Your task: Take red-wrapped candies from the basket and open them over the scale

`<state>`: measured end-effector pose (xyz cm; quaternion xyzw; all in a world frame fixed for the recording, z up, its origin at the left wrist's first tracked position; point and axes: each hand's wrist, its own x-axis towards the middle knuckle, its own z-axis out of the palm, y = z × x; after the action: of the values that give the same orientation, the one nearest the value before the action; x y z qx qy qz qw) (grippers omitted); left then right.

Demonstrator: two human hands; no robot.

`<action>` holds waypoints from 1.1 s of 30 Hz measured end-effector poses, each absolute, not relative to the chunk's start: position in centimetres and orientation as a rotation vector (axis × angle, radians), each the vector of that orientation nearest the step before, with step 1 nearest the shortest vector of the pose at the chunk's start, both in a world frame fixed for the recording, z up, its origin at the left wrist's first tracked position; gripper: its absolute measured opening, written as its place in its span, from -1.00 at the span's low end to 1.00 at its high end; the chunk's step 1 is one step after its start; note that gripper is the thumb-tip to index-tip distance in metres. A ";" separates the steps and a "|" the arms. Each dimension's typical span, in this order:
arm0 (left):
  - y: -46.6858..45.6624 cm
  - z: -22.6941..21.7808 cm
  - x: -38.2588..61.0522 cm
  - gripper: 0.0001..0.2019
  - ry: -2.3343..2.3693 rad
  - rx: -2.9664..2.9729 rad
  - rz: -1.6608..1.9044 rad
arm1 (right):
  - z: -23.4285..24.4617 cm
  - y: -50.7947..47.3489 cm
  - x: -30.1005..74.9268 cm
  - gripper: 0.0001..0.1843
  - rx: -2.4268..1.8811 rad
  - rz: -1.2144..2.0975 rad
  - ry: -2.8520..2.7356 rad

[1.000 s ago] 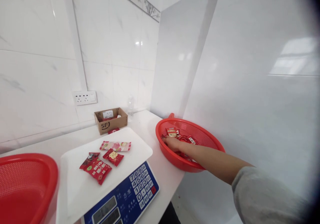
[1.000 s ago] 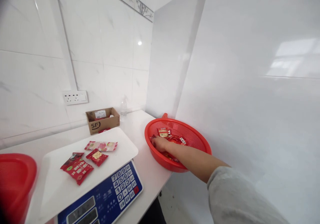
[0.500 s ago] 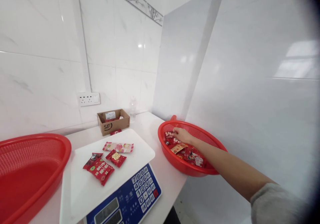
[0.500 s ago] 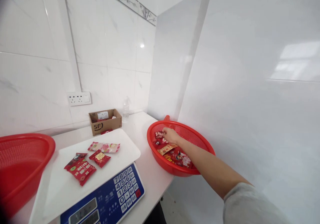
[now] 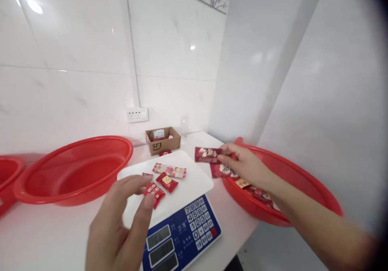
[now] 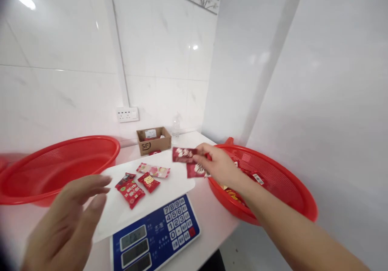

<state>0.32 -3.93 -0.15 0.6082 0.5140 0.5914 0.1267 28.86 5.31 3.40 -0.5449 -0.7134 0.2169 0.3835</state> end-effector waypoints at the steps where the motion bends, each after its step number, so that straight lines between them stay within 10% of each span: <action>1: -3.6 0.5 0.6 -0.68 1.480 1.740 1.649 | 3.5 4.5 27.2 -0.85 -1.304 0.642 -1.853; 15: 0.0 1.4 -2.2 -0.64 1.327 1.422 1.442 | 2.3 4.4 16.3 -0.83 -0.774 1.257 -1.885; 24: 0.6 0.7 -2.3 -0.81 1.152 1.214 1.775 | 3.0 5.6 16.9 -0.86 -0.798 1.031 -1.553; 33: 1.7 -1.0 0.1 -0.78 1.370 1.936 1.204 | 2.7 6.7 19.9 -0.95 -0.533 0.832 -1.298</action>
<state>0.11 1.74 -1.04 0.7067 0.5004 0.4395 0.2387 19.92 6.71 2.70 -0.2377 -0.5796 0.3713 0.6854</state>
